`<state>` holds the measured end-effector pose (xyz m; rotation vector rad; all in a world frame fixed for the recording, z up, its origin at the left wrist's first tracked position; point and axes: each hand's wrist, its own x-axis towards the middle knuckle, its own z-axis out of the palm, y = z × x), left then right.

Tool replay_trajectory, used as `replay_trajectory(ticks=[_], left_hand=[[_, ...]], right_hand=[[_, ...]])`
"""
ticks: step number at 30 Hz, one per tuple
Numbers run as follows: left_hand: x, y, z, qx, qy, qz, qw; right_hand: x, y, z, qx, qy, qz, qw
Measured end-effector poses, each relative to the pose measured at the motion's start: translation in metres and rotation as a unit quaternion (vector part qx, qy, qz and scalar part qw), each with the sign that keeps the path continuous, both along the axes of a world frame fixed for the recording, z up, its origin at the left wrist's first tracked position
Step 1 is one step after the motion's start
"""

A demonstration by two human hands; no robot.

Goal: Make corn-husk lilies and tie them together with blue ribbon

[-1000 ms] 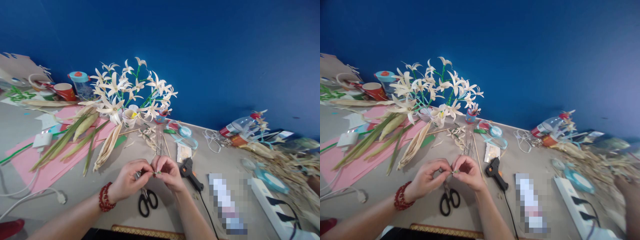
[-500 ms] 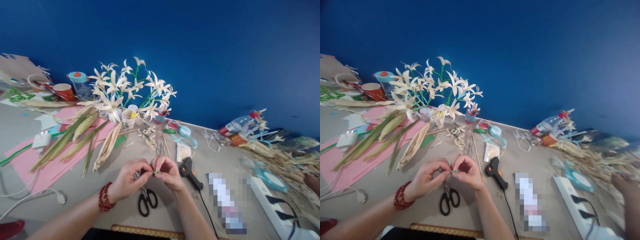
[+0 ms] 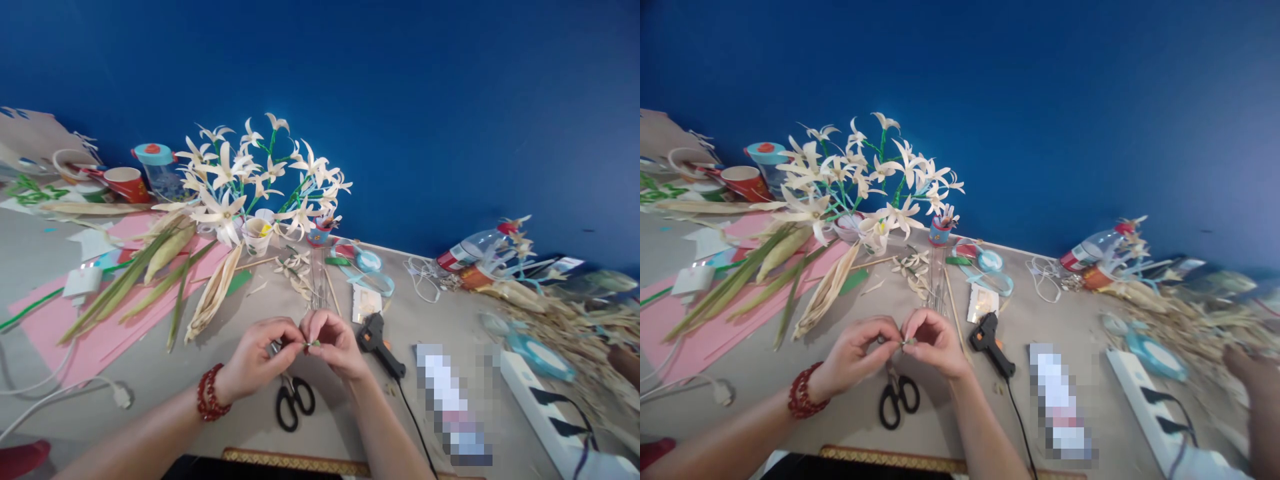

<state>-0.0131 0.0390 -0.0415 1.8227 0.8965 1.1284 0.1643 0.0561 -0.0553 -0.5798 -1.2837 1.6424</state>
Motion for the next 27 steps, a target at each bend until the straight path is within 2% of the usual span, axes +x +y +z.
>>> replay_trajectory(ticks=[8,15,19,21,22,23,25,26,27], left_hand=[[0.001,0.0,0.001,-0.004,-0.005,0.005,1.0],[0.001,0.0,-0.003,-0.03,-0.022,0.008,0.999],[0.001,0.0,-0.01,-0.087,-0.046,0.02,0.995],[-0.001,0.004,-0.013,-0.123,-0.093,0.051,0.987],[-0.002,0.007,-0.015,-0.144,-0.125,0.079,0.978],[-0.004,0.011,-0.016,-0.158,-0.157,0.108,0.969],[-0.007,0.02,-0.018,-0.162,-0.232,0.154,0.947],[-0.008,0.025,-0.02,-0.166,-0.266,0.165,0.935],[-0.009,0.028,-0.021,-0.178,-0.289,0.173,0.925]], right_hand=[[-0.001,0.0,0.001,-0.005,0.015,-0.002,1.0],[-0.001,0.001,-0.006,-0.006,0.008,-0.009,1.0],[0.008,0.004,-0.004,0.008,-0.053,-0.009,0.999],[0.017,0.009,0.0,0.043,-0.128,-0.051,0.989],[0.022,0.013,0.001,0.069,-0.183,-0.095,0.976],[0.027,0.017,0.001,0.095,-0.251,-0.149,0.952],[0.033,0.027,-0.001,0.134,-0.396,-0.233,0.878],[0.035,0.032,-0.004,0.143,-0.455,-0.247,0.843],[0.034,0.036,-0.007,0.149,-0.49,-0.244,0.823]])
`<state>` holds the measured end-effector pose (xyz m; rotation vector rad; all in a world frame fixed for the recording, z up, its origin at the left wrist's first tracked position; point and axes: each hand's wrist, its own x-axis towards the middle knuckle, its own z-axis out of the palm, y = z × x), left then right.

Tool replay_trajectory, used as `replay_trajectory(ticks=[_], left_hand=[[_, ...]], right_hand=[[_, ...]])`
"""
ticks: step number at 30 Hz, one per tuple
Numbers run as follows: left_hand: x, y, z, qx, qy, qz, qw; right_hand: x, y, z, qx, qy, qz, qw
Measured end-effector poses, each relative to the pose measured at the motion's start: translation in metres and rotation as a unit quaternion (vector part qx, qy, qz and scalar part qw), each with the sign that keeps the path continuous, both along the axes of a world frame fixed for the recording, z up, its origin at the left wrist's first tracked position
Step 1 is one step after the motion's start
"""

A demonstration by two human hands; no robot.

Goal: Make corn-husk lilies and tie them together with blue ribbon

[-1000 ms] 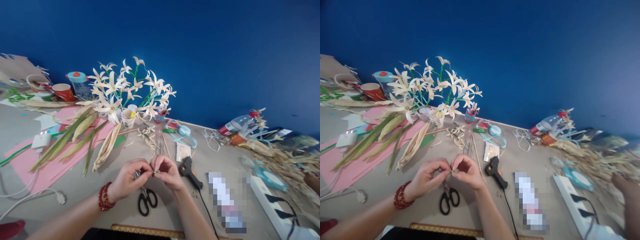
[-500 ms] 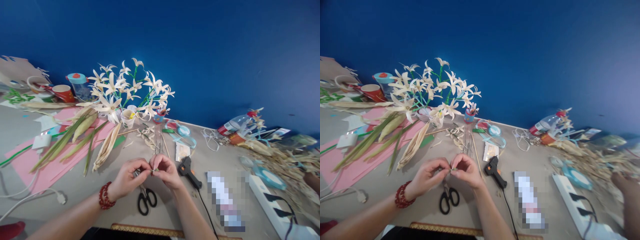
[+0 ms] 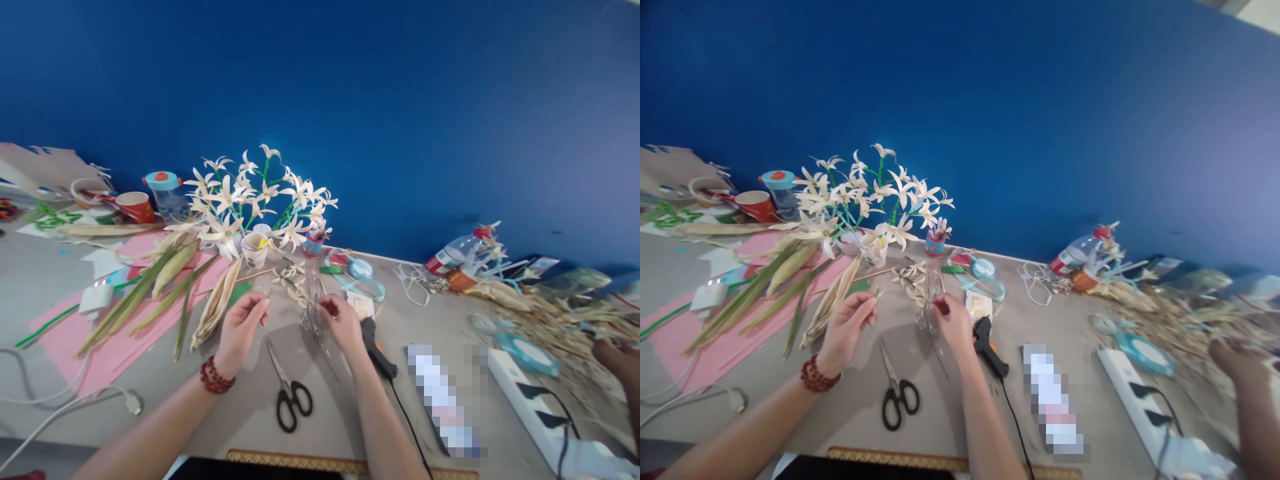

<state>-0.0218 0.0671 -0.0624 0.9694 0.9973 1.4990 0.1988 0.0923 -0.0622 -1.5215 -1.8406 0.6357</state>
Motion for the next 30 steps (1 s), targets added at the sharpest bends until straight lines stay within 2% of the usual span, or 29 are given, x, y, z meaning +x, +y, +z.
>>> replay_trajectory(ticks=[5,10,14,19,25,30], left_hand=[[0.004,0.003,-0.007,-0.021,-0.012,0.005,1.0],[0.007,-0.001,-0.007,-0.009,0.014,-0.009,1.0],[0.007,-0.001,-0.005,-0.015,0.015,-0.013,1.0],[0.007,-0.004,-0.004,-0.009,0.016,-0.031,0.999],[0.01,-0.012,-0.002,0.002,0.055,-0.062,0.997],[0.011,-0.014,-0.004,-0.005,0.052,-0.072,0.996]], right_hand=[[-0.021,0.018,-0.015,-0.002,-0.079,0.042,0.996],[-0.044,0.028,-0.016,0.006,-0.095,0.039,0.995],[-0.044,0.031,-0.014,-0.01,-0.049,0.048,0.998],[-0.028,0.029,-0.011,-0.071,0.092,0.073,0.991],[-0.02,0.0,0.002,-0.127,0.273,0.089,0.949],[-0.024,-0.03,0.019,-0.206,0.447,0.088,0.866]])
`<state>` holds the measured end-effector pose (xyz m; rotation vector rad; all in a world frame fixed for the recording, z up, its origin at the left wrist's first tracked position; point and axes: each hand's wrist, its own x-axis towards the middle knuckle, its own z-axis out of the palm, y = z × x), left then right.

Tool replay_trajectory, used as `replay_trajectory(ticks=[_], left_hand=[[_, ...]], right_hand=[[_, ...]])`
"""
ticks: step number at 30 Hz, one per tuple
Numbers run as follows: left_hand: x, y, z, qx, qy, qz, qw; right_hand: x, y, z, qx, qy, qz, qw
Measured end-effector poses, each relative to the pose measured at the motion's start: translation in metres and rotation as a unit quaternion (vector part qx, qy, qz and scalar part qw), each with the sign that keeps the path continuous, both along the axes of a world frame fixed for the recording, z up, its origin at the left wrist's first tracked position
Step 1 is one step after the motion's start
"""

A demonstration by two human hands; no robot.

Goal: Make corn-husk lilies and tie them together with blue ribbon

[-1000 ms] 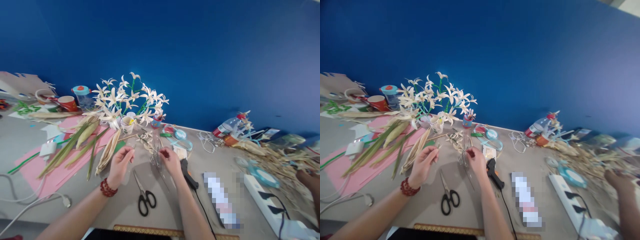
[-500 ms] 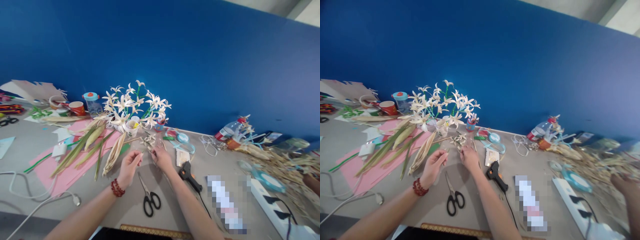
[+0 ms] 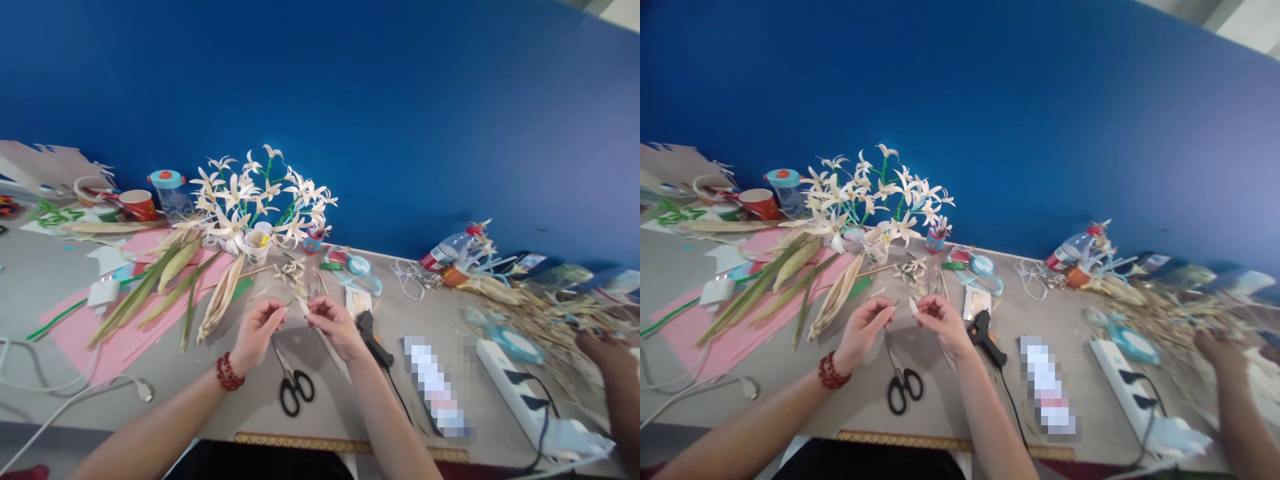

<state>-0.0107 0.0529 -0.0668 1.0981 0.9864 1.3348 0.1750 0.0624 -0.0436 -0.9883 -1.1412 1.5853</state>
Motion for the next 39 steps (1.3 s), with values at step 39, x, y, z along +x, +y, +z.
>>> replay_trajectory(ticks=[39], left_hand=[[0.018,-0.048,0.055,-0.036,-0.021,-0.166,0.985]], right_hand=[[0.003,-0.065,0.009,0.166,0.025,-0.125,0.978]])
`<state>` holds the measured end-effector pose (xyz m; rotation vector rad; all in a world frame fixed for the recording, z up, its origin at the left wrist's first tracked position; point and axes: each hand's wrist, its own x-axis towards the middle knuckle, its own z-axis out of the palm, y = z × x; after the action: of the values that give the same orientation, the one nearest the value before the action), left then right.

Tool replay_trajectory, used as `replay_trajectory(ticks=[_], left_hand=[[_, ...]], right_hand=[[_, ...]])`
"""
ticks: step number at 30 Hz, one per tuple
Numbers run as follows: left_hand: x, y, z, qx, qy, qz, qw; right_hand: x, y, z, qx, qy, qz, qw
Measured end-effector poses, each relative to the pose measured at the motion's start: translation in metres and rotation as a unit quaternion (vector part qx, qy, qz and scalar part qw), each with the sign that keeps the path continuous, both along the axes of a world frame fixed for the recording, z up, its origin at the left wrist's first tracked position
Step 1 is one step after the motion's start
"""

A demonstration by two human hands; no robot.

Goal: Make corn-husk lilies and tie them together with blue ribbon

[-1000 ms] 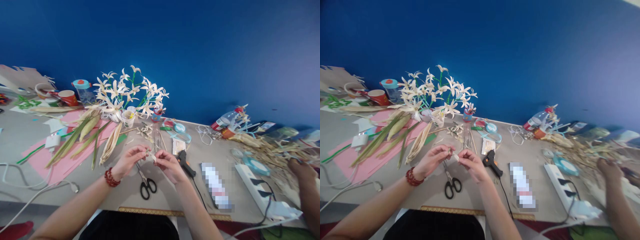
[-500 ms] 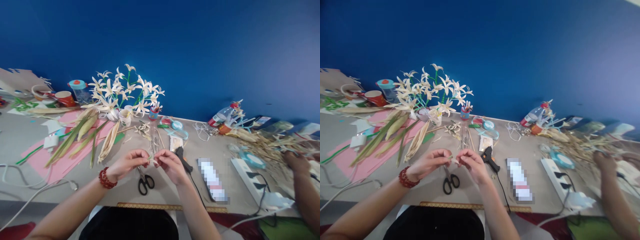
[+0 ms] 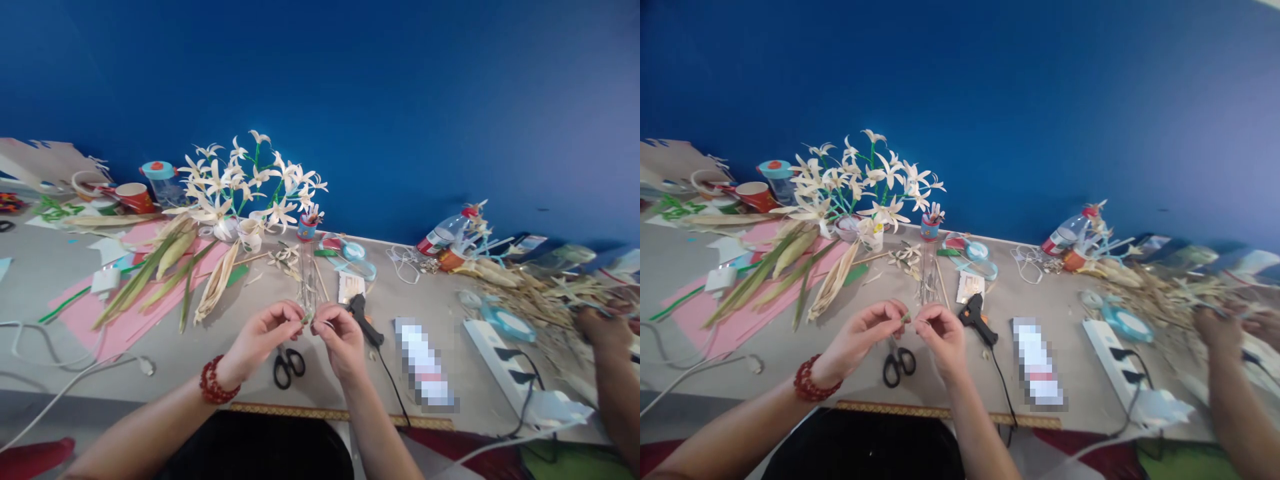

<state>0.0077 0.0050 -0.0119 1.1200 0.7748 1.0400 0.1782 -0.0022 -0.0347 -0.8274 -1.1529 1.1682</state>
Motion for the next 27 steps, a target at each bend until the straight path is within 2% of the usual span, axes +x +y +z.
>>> replay_trajectory(ticks=[3,5,7,14,20,27], left_hand=[[0.003,-0.003,-0.001,0.155,0.114,0.111,0.975],[0.005,-0.006,0.001,0.231,0.17,0.144,0.947],[0.006,-0.009,0.003,0.27,0.199,0.154,0.929],[0.009,-0.014,0.009,0.307,0.241,0.175,0.904],[0.011,-0.013,0.011,0.307,0.24,0.172,0.905],[0.011,-0.013,0.012,0.309,0.235,0.164,0.907]], right_hand=[[0.0,-0.004,0.005,-0.007,0.002,-0.034,0.999],[-0.002,-0.008,0.011,-0.005,-0.002,-0.044,0.999],[-0.005,-0.011,0.017,0.003,-0.007,-0.05,0.999],[-0.013,-0.013,0.027,0.043,-0.056,-0.108,0.992],[-0.013,-0.013,0.03,0.062,-0.113,-0.134,0.983],[-0.015,-0.014,0.034,0.081,-0.138,-0.15,0.976]])
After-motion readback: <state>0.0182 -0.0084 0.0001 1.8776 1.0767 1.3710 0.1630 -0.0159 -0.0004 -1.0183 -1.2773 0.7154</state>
